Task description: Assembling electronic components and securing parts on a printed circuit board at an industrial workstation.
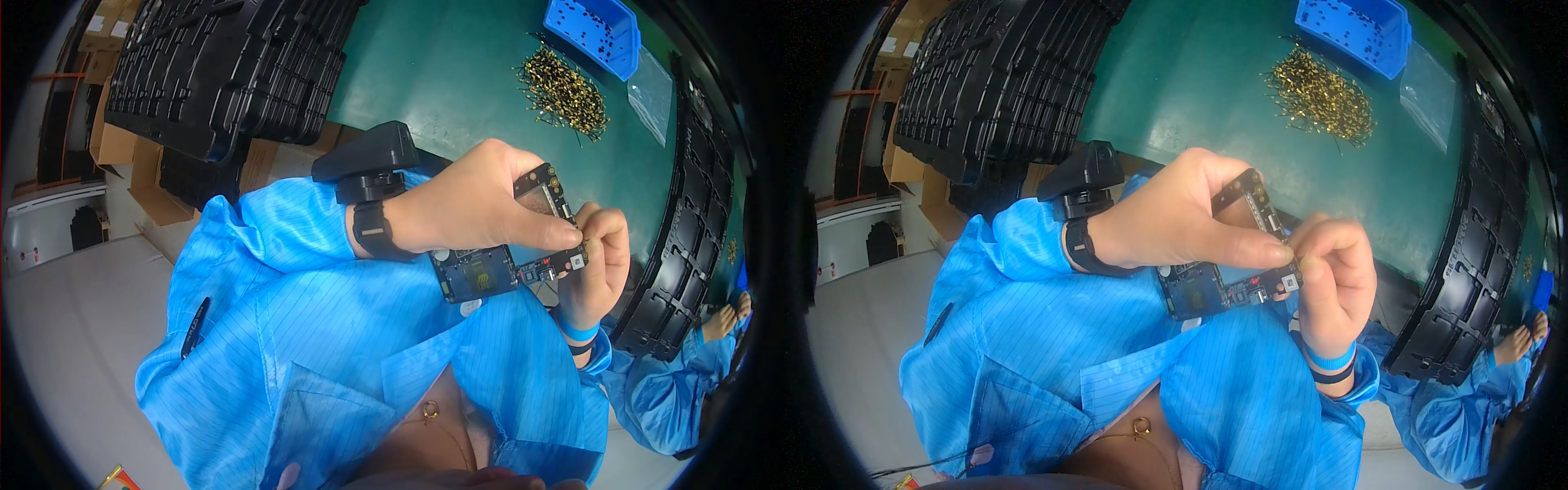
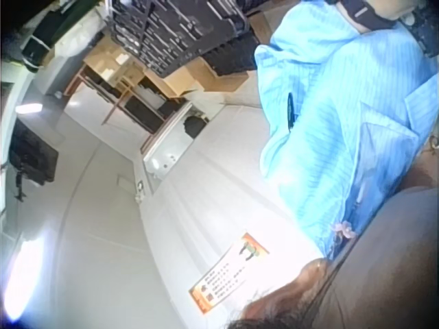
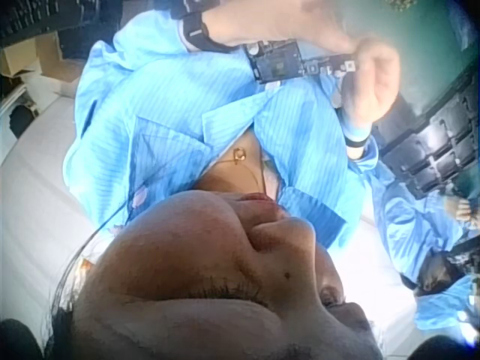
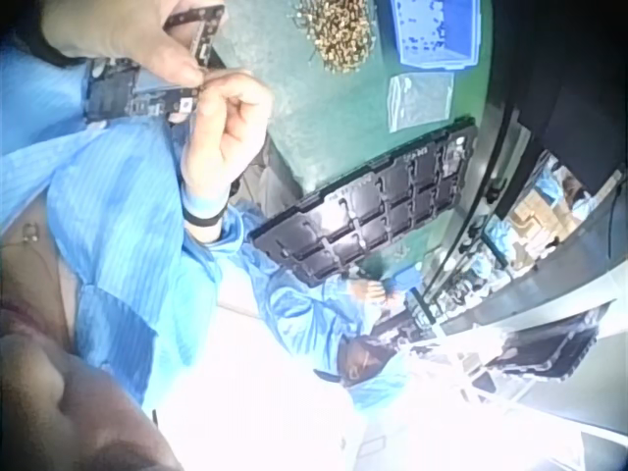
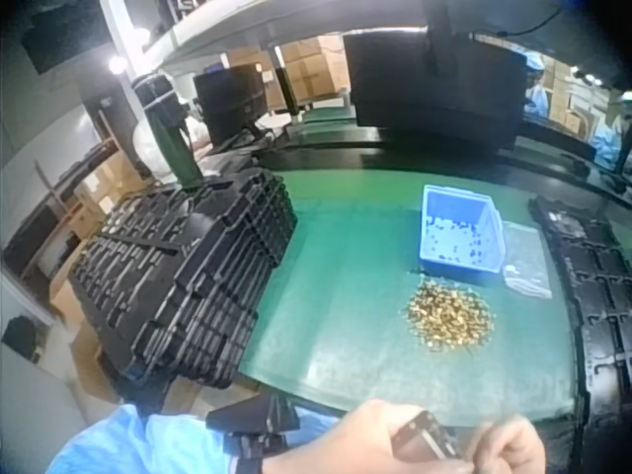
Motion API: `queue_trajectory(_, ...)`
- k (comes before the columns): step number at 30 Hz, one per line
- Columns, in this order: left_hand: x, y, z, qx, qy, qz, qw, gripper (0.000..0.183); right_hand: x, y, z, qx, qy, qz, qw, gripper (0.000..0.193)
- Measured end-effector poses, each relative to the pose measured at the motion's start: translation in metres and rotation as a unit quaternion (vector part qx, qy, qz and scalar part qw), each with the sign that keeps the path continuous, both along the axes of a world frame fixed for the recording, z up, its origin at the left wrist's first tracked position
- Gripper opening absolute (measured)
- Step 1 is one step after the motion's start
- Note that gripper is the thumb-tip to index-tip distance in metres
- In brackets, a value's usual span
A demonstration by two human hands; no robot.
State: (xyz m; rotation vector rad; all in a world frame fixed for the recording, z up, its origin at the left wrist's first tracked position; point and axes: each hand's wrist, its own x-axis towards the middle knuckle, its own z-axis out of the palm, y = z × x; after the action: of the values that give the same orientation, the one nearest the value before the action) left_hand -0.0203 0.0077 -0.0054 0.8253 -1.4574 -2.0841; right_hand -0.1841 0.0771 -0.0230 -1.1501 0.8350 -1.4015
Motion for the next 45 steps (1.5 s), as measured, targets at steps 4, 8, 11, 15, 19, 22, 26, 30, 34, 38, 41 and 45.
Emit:
queue_trajectory(4,0.0,0.002,0.002,-0.018,-0.008,0.01,1.0,0.025,-0.001,0.001,0.007,0.04,-0.046,0.034,0.998,0.011)
queue_trajectory(8,-0.001,0.002,0.003,-0.016,-0.003,0.012,1.0,0.025,-0.004,0.0,0.006,0.058,-0.046,0.048,0.996,0.013)
queue_trajectory(11,-0.001,0.003,0.002,0.002,0.017,0.018,1.0,0.024,-0.004,0.0,0.005,0.062,-0.059,0.06,0.994,0.014)
queue_trajectory(15,0.0,0.002,0.004,-0.023,0.01,0.012,1.0,0.024,-0.004,-0.002,0.002,0.051,-0.079,0.073,0.993,0.013)
queue_trajectory(19,0.001,0.001,0.005,-0.023,0.016,0.009,1.0,0.023,0.003,-0.002,0.006,0.065,-0.035,0.028,0.997,0.017)
queue_trajectory(22,-0.001,0.001,-0.004,-0.035,0.036,0.016,0.999,0.022,-0.002,-0.003,0.002,0.049,-0.077,0.066,0.994,0.013)
queue_trajectory(26,0.0,0.0,-0.004,-0.03,0.027,-0.001,0.999,0.025,-0.003,-0.003,0.004,0.061,-0.071,0.066,0.993,0.013)
queue_trajectory(30,0.0,0.0,-0.008,-0.024,0.035,0.0,0.999,0.03,-0.002,-0.003,0.005,0.082,-0.076,0.053,0.992,0.014)
queue_trajectory(34,0.0,-0.001,-0.007,-0.053,0.0,-0.003,0.999,0.031,-0.004,-0.005,0.004,0.061,-0.059,0.054,0.995,0.015)
queue_trajectory(38,0.001,-0.001,-0.008,-0.099,-0.014,0.002,0.995,0.032,-0.004,-0.005,0.005,0.048,-0.05,0.053,0.996,0.018)
queue_trajectory(41,0.001,-0.001,-0.006,-0.062,-0.011,-0.01,0.998,0.032,-0.004,-0.003,0.008,0.022,-0.014,0.018,0.999,0.02)
queue_trajectory(45,0.001,-0.002,-0.004,-0.067,-0.025,-0.009,0.997,0.031,-0.006,-0.002,0.007,-0.071,0.129,-0.061,0.987,0.022)
